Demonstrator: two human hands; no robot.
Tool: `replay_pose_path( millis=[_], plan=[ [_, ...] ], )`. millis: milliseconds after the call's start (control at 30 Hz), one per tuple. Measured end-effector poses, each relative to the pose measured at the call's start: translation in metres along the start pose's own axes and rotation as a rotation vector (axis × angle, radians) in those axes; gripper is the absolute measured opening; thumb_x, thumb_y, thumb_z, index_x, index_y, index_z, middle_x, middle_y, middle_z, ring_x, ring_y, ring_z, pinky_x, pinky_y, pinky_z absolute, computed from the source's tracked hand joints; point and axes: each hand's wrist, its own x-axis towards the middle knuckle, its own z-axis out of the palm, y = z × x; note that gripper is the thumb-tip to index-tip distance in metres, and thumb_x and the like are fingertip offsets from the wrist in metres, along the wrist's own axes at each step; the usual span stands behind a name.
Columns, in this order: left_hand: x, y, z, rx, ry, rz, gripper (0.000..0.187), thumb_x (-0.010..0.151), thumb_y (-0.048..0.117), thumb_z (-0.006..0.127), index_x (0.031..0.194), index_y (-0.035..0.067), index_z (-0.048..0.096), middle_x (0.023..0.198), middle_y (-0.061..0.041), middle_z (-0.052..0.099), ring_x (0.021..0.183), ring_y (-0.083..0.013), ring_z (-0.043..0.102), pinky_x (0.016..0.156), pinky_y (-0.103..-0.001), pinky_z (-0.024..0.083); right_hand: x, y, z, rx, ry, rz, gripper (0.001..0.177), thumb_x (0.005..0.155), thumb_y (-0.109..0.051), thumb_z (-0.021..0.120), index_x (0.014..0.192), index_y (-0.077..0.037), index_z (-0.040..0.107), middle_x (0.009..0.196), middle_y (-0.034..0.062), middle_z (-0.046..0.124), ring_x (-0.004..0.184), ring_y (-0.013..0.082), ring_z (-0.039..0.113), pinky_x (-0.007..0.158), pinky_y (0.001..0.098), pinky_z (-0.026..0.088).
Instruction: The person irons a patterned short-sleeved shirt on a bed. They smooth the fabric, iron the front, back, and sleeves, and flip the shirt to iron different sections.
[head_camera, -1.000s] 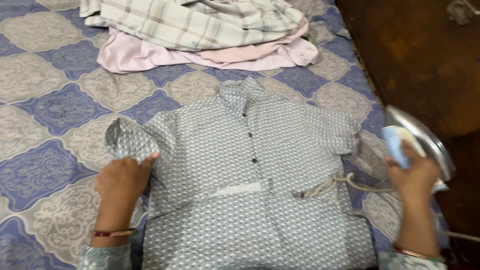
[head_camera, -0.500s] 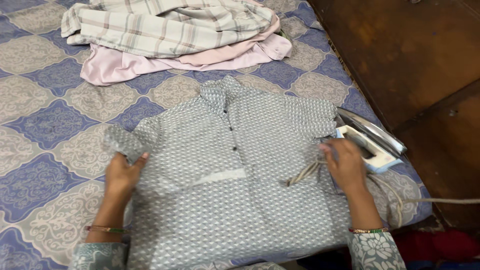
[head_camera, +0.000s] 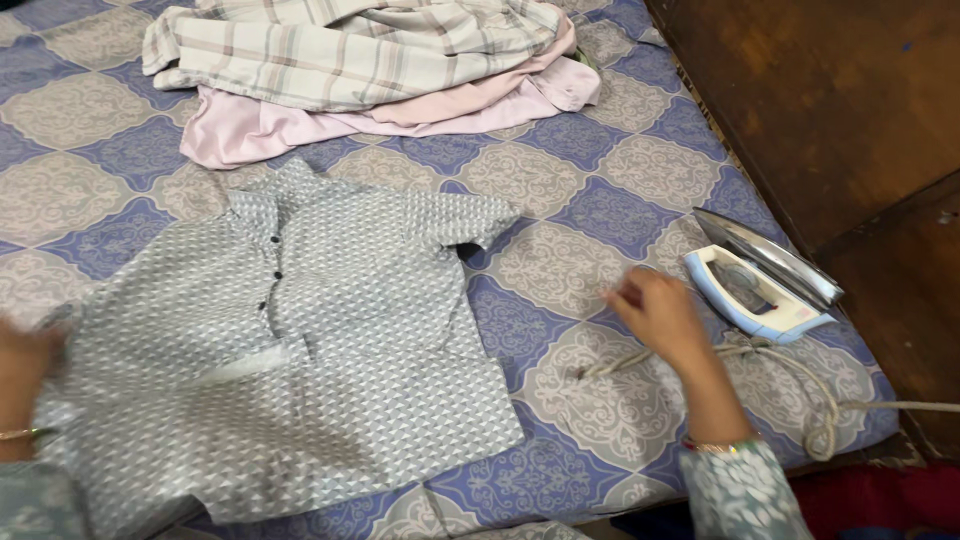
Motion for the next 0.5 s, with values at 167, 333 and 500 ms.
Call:
replay_pose_path(
  millis=[167,333,500],
  plan=[
    [-0.058,0.201,-0.056,-0.850,0.028,0.647,0.026,0.094,0.015,0.061,0.117,0.006,0.069,0.117,-0.016,0.072,0.109,-0.0352,0.068,0.095,-0.045,0.054,0.070,-0.037,0.080,0.937,-0.170,0.493,0.045,0.093,-0.044,0.071,0.094,0.001,0.070,0.085,0.0133,0.074,0.078,0.0254,0.074,0.071,0.0329,0.063],
    [-0.181,0.362,-0.104,-0.650,0.281,1.515,0.058,0.073,0.052,0.066,0.119,0.017,0.067,0.126,-0.009,0.065,0.126,-0.0311,0.055,0.104,-0.054,0.033,0.139,-0.043,0.163,1.655,-0.332,0.845,0.029,0.086,-0.023,0.076,0.100,0.000,0.064,0.093,0.0146,0.073,0.083,0.0225,0.072,0.074,0.0316,0.059],
    [-0.179,0.368,-0.128,-0.546,-0.356,1.532,0.017,0.081,0.013,0.070,0.098,0.009,0.069,0.100,-0.006,0.070,0.103,-0.0259,0.066,0.094,-0.043,0.046,0.157,-0.020,0.180,1.312,0.143,0.415,0.024,0.080,-0.001,0.079,0.100,-0.005,0.068,0.092,0.0049,0.073,0.078,0.0133,0.066,0.063,0.0263,0.049]
  ],
)
